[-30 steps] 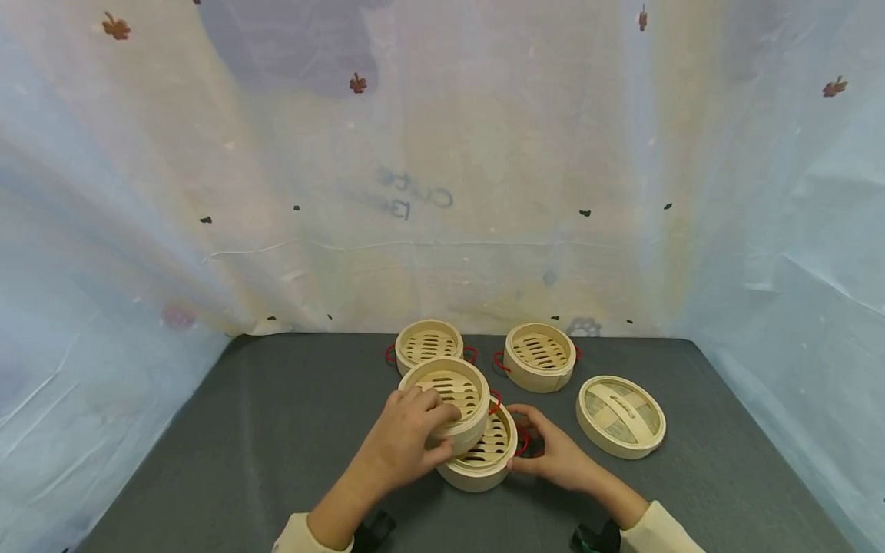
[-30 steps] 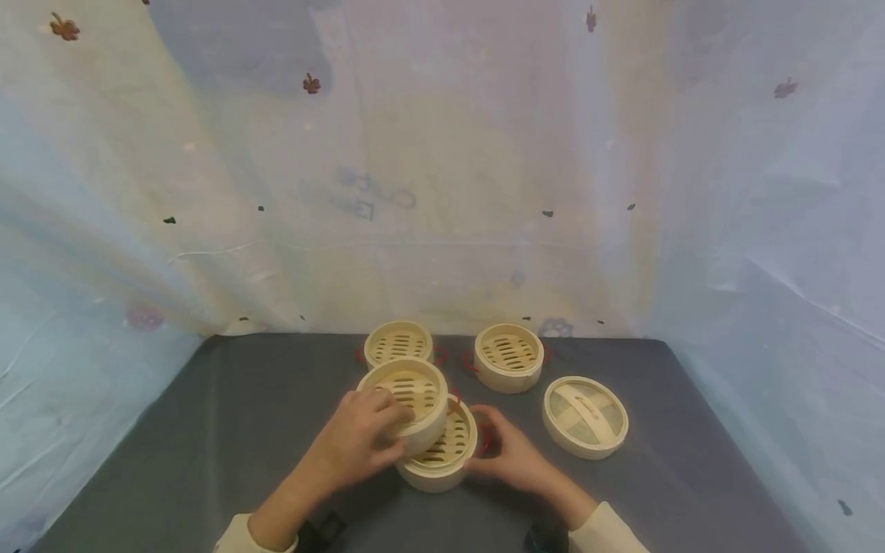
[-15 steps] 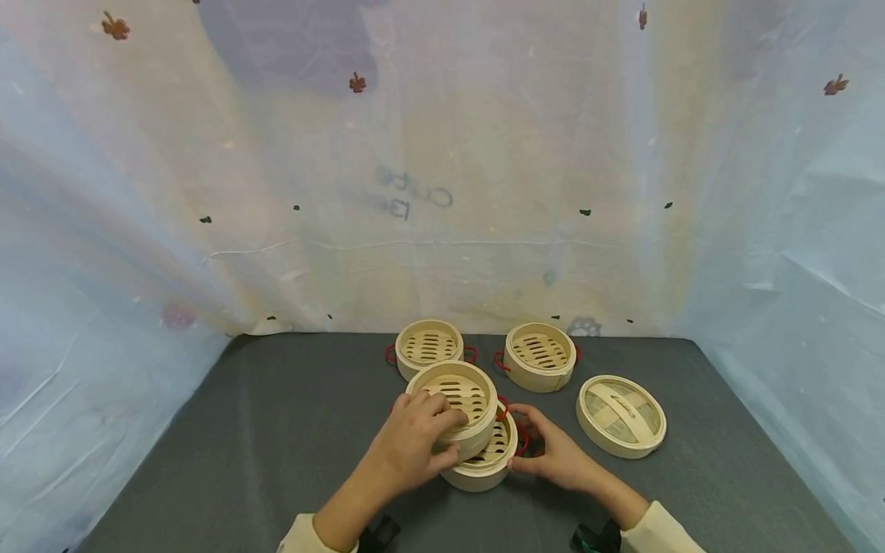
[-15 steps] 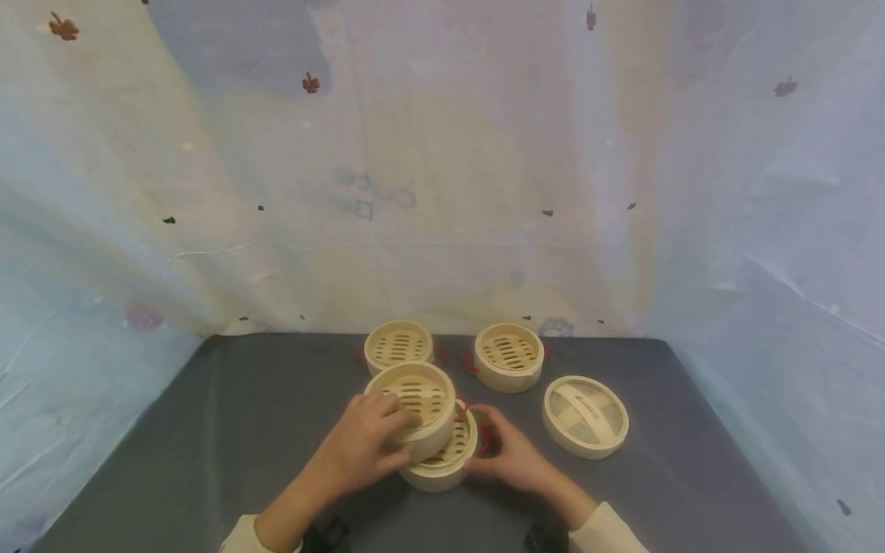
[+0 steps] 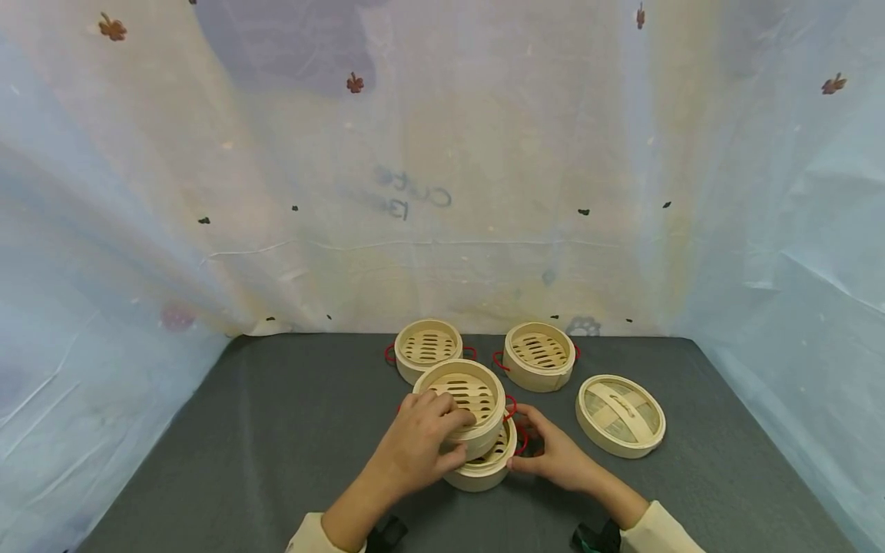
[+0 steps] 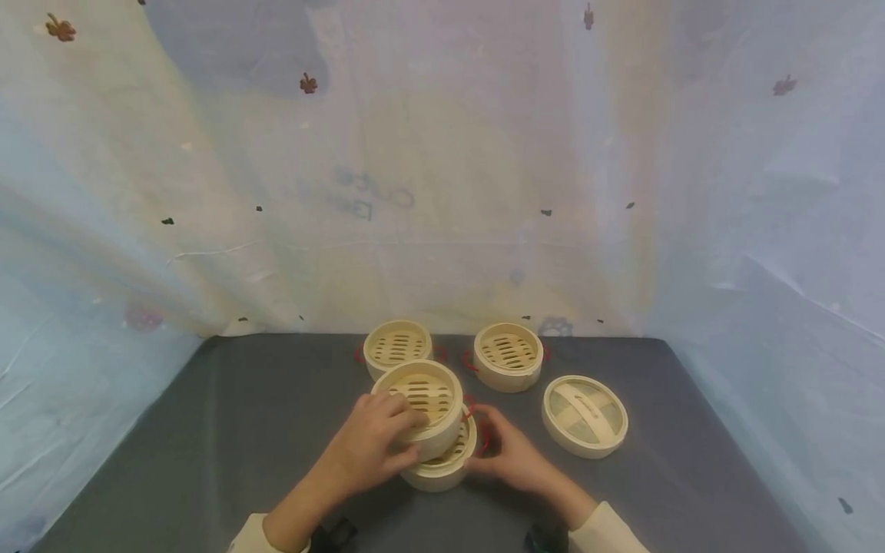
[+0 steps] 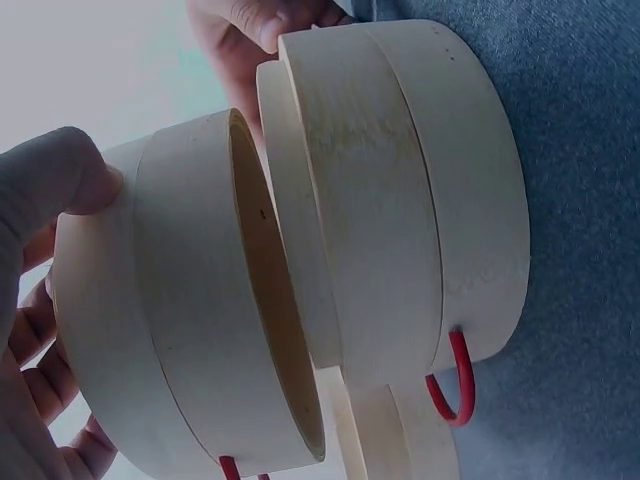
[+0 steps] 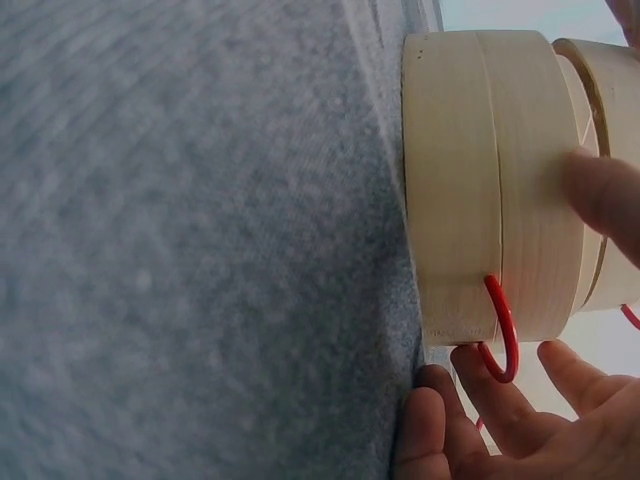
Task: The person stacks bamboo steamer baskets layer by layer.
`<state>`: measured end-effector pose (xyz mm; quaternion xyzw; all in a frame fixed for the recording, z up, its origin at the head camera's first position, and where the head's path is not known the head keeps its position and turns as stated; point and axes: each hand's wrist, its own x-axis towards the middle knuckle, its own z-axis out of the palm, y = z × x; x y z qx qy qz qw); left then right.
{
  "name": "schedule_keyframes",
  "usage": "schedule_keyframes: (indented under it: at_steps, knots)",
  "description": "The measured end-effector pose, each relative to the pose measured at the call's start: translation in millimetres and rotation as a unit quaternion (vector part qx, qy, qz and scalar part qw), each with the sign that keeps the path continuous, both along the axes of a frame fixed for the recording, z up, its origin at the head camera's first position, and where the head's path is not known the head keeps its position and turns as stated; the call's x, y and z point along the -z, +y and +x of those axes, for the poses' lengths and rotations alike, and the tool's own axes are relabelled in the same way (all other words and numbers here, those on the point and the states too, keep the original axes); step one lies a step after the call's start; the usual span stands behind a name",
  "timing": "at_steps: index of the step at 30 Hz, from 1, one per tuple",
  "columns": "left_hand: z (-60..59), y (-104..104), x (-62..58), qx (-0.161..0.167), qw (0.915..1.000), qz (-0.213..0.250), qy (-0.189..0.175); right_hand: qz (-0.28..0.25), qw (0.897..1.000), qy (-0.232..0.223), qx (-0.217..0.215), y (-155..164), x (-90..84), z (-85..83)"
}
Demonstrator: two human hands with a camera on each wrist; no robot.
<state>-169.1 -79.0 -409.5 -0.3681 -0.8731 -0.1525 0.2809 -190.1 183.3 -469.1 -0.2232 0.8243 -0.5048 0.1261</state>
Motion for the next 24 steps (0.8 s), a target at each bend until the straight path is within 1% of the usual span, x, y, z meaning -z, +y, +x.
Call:
schedule_keyframes:
  at_steps: [7,12,18,24]
  knots:
    - [1.4,5,0.5,0.003,1.0,0.001,0.0,-0.005,1.0,0.012,-0.006,0,0.3,0.6]
    - [2.2,8,1.8,0.001,1.0,-0.003,-0.008,-0.002,1.0,0.009,0.001,-1,0.5,0.1]
    - [3.4,11,2.6,0.004,1.0,-0.005,-0.007,-0.001,1.0,0.015,0.0,0,0.3,1.0]
    - [4.3,12,3.6,0.003,0.9997,-0.01,-0.021,-0.015,1.0,0.007,-0.004,0,-2.1,2.5]
